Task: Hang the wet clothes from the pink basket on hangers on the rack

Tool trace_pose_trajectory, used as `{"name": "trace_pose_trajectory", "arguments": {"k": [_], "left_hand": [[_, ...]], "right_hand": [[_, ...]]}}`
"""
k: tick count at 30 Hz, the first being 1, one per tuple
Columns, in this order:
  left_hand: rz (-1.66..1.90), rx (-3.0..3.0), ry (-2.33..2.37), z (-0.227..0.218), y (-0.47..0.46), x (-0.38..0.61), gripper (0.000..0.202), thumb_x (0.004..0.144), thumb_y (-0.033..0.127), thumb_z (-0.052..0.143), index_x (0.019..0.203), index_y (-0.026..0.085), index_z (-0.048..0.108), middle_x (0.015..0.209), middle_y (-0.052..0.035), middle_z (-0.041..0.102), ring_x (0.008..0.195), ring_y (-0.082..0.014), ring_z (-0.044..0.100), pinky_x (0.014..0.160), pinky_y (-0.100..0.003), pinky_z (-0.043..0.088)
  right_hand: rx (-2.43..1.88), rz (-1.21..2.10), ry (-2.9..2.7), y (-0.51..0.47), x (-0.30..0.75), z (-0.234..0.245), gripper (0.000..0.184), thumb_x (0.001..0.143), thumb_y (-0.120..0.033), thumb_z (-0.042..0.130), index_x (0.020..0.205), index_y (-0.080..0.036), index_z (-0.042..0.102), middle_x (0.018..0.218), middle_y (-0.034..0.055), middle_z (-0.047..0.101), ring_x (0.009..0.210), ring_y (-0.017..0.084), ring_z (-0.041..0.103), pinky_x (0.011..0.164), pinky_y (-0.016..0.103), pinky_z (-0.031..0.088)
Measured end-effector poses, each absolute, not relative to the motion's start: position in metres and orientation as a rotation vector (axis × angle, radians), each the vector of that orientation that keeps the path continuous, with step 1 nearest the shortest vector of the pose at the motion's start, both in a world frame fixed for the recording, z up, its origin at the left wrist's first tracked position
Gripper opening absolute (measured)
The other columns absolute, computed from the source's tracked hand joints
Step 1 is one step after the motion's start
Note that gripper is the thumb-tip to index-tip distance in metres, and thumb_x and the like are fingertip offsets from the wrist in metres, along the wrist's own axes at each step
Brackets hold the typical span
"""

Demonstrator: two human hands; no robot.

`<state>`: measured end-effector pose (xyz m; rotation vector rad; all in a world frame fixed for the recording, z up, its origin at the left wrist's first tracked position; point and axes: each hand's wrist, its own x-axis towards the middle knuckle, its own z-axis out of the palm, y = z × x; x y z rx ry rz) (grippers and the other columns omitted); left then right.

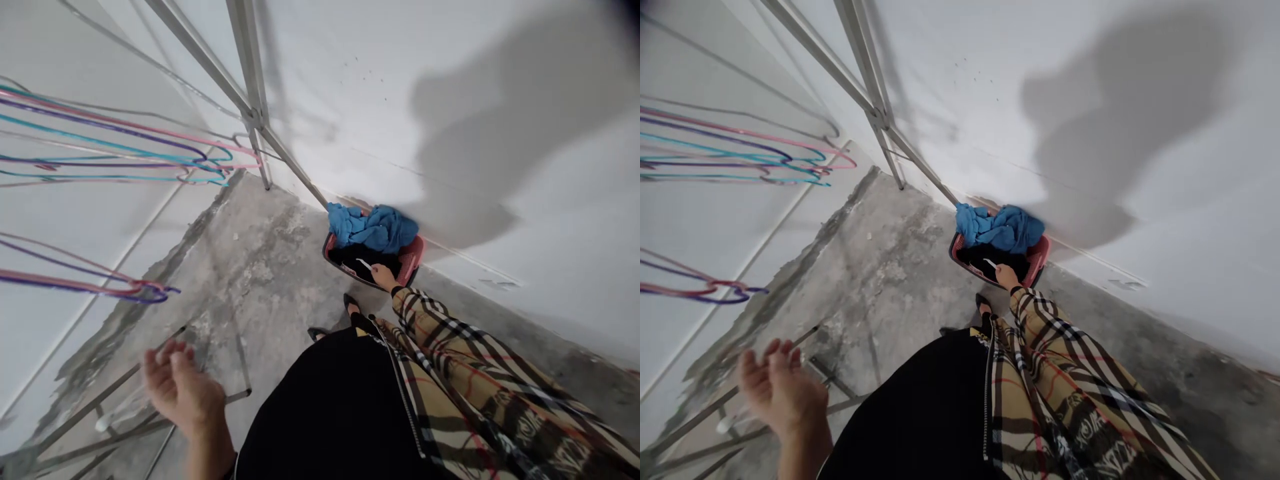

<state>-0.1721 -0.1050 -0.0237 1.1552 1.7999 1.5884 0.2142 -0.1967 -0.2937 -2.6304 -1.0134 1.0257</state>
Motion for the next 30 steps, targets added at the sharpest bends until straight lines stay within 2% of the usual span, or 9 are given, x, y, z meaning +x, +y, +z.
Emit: {"name": "trace_pose_trajectory", "arguments": {"k": [4,8,10,14,16,19,24,27,30], "left_hand": [[1.319,1.055,1.858,-0.055,-0.136,-0.162,0.053,0.073,0.029,0.074,0.122,0.026,0.055,0.103,-0.0005,0.064,0.099,-0.016,0.062,0.099,-0.038,0.043],[1.171,0.932,1.922,-0.067,-0.156,-0.156,0.06,0.073,0.032,0.077,0.127,0.026,0.054,0.102,-0.0002,0.066,0.096,-0.0126,0.062,0.101,-0.034,0.041],[1.134,0.889,1.954,-0.069,-0.16,-0.155,0.062,0.071,0.032,0.079,0.128,0.026,0.054,0.098,0.0007,0.067,0.095,-0.0123,0.062,0.102,-0.034,0.041],[1.066,0.872,2.009,-0.072,-0.163,-0.151,0.064,0.072,0.032,0.078,0.13,0.026,0.053,0.094,0.0012,0.068,0.093,-0.0127,0.063,0.104,-0.036,0.041],[1.023,0.873,2.028,-0.073,-0.166,-0.149,0.063,0.074,0.033,0.077,0.132,0.027,0.052,0.095,0.0012,0.068,0.096,-0.0134,0.064,0.105,-0.037,0.041],[0.954,0.863,2.046,-0.076,-0.169,-0.144,0.064,0.075,0.034,0.075,0.134,0.03,0.049,0.098,0.0004,0.069,0.101,-0.0151,0.064,0.106,-0.038,0.042],[0.898,0.918,2.048,-0.084,-0.169,-0.139,0.062,0.077,0.034,0.073,0.134,0.029,0.049,0.096,-0.0004,0.07,0.101,-0.0177,0.066,0.105,-0.041,0.044],[0.872,0.92,2.026,-0.091,-0.167,-0.135,0.062,0.077,0.036,0.073,0.134,0.028,0.048,0.092,-0.0005,0.071,0.101,-0.0175,0.066,0.107,-0.042,0.042],[0.811,0.923,1.983,-0.099,-0.165,-0.13,0.063,0.077,0.039,0.073,0.134,0.027,0.049,0.092,-0.0011,0.071,0.101,-0.0177,0.066,0.107,-0.041,0.042]], "right_hand": [[-2.673,0.987,-1.072,-0.156,0.236,-0.316,0.041,0.094,-0.036,0.057,0.13,-0.018,0.053,0.134,0.0114,0.053,0.114,0.024,0.057,0.095,0.046,0.05],[-2.691,0.934,-1.163,-0.118,0.255,-0.335,0.057,0.094,-0.024,0.047,0.147,-0.011,0.033,0.156,0.021,0.025,0.127,0.03,0.047,0.103,0.043,0.042],[-2.675,0.932,-1.238,-0.104,0.263,-0.341,0.062,0.091,-0.02,0.046,0.15,-0.013,0.028,0.159,0.0192,0.016,0.128,0.031,0.045,0.103,0.041,0.041],[-2.633,0.973,-1.356,-0.09,0.265,-0.35,0.063,0.089,-0.015,0.044,0.15,-0.019,0.029,0.16,0.0149,0.015,0.124,0.03,0.045,0.102,0.04,0.039],[-2.622,0.997,-1.372,-0.093,0.258,-0.354,0.058,0.091,-0.016,0.042,0.148,-0.018,0.031,0.158,0.0162,0.017,0.126,0.029,0.041,0.104,0.04,0.034],[-2.621,1.098,-1.344,-0.108,0.241,-0.36,0.046,0.093,-0.023,0.044,0.139,-0.017,0.043,0.149,0.0178,0.034,0.128,0.028,0.039,0.106,0.037,0.029],[-2.724,1.381,-1.048,-0.138,0.224,-0.374,0.049,0.086,-0.03,0.061,0.13,-0.012,0.05,0.131,0.022,0.052,0.12,0.031,0.049,0.099,0.044,0.035],[-2.638,1.492,-0.92,-0.146,0.223,-0.377,0.031,0.091,-0.034,0.058,0.114,-0.014,0.061,0.116,0.0138,0.062,0.111,0.025,0.056,0.097,0.044,0.04],[-2.504,1.458,-0.804,-0.148,0.228,-0.369,0.03,0.094,-0.04,0.055,0.11,-0.015,0.062,0.115,0.0083,0.063,0.107,0.021,0.059,0.096,0.045,0.046]]}}
